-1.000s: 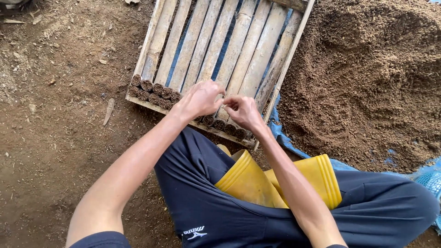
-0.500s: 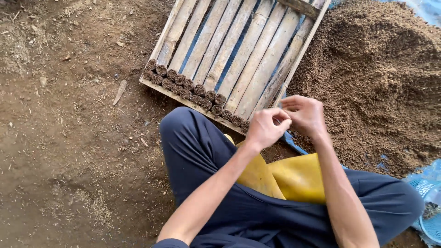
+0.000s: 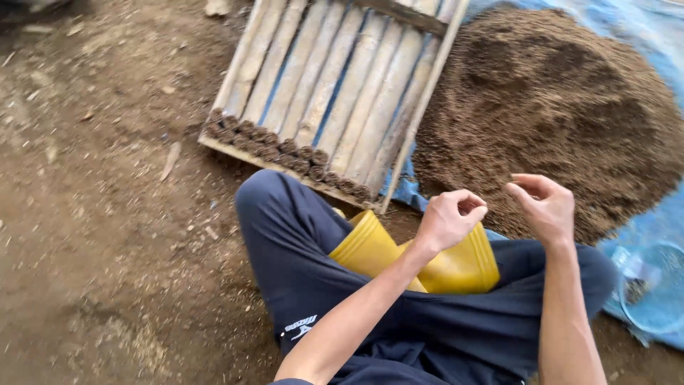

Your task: The person sits on the ground and uses their hands to roll a small amount of brown granular material into cylindrical shapes. They place the finished rolls onto a wooden slatted tray. The person repeats this process, taking material from a pile on a blue tarp.

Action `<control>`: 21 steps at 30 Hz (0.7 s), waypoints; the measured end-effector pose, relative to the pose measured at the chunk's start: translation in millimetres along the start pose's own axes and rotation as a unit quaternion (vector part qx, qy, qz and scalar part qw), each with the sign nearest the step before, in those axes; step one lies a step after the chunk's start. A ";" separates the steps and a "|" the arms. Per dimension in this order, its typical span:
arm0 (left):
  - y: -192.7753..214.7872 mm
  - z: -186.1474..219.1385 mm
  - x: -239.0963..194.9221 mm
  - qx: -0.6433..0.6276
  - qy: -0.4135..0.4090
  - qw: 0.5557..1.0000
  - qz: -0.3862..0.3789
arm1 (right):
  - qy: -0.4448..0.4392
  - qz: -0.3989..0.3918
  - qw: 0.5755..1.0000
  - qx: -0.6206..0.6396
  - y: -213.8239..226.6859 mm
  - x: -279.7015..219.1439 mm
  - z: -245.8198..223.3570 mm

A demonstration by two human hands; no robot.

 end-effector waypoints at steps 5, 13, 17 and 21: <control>-64.9 11.5 16.9 -0.027 -0.047 0.996 -0.067 | 0.025 0.106 0.993 0.033 55.3 -19.6 32.7; -158.9 40.4 12.0 -0.064 -0.078 0.978 -0.184 | -0.038 0.258 0.965 0.001 151.1 -83.4 82.5; -193.2 21.4 9.8 -0.088 -0.040 0.968 -0.232 | -0.112 0.329 0.937 0.032 188.0 -110.8 193.5; -209.2 1.5 11.8 -0.111 0.010 0.969 -0.220 | -0.214 0.325 0.921 0.008 196.5 -133.1 285.1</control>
Point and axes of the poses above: each hand's wrist, its own x-axis towards the middle knuckle, its own y-axis out of the back of the hand, z = x × y, the point moved 10 cm from there along x, towards the middle knuckle, and after that the axes turned 5 degrees about -z, right-handed, at the moved point
